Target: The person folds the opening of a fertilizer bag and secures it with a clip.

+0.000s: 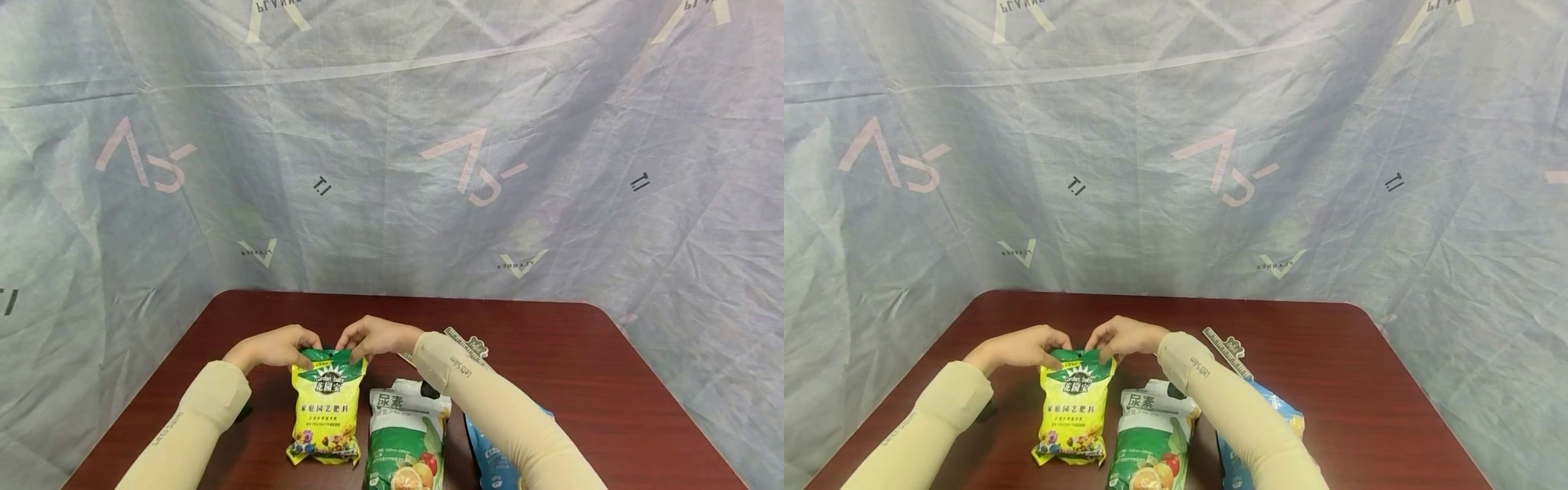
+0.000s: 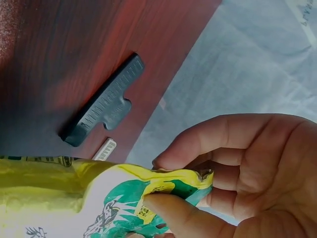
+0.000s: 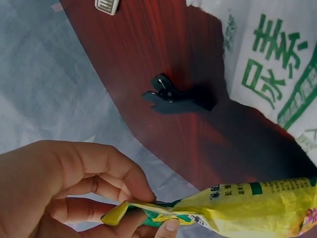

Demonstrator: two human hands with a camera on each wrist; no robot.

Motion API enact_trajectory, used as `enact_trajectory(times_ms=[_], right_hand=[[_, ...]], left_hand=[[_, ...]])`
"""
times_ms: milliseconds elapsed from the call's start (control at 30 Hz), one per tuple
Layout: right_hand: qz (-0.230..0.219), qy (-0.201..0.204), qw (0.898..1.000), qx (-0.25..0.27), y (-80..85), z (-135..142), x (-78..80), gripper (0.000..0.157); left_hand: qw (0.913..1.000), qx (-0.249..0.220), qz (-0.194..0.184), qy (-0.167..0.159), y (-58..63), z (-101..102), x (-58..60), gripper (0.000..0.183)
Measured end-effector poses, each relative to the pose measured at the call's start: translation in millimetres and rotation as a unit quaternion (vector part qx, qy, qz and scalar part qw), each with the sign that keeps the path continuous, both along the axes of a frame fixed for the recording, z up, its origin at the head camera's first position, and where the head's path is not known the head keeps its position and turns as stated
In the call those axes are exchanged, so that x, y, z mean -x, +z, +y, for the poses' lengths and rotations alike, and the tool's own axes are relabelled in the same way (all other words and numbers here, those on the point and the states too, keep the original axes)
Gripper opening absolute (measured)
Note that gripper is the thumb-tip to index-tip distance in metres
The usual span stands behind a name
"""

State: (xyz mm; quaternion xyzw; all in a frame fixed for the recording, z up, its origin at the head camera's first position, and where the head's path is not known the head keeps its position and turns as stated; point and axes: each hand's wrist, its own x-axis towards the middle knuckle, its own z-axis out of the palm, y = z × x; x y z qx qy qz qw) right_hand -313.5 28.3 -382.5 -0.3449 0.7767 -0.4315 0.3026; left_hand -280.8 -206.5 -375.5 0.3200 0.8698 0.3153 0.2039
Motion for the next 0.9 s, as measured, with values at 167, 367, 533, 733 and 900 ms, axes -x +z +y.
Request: enact_trajectory(times_ms=[167,367,533,733,900], right_hand=[[0.002,0.001,1.0,0.001,3.0,0.5,1.5,0.022],[-0.007,-0.002,1.0,0.013,4.7,1.0,3.4,0.023],[0.013,-0.001,1.0,0.011,8.2,2.3,4.1,0.023],[0.019,0.004,1.0,0.015,11.0,4.8,4.3,0.023],[0.021,0.007,1.0,0.019,12.8,6.2,4.3,0.022]], left_hand=[[0.9999,-0.01,0.002,-0.002,0.9,-1.4,0.7,0.007],[0.9995,-0.03,-0.005,0.002,1.1,-3.3,0.8,0.006],[0.9992,-0.039,-0.001,0.002,2.7,-4.6,1.8,0.006],[0.9989,-0.048,-0.002,0.001,4.6,-5.3,1.6,0.006],[0.9987,-0.05,0.004,-0.004,6.6,-5.5,0.9,0.006]])
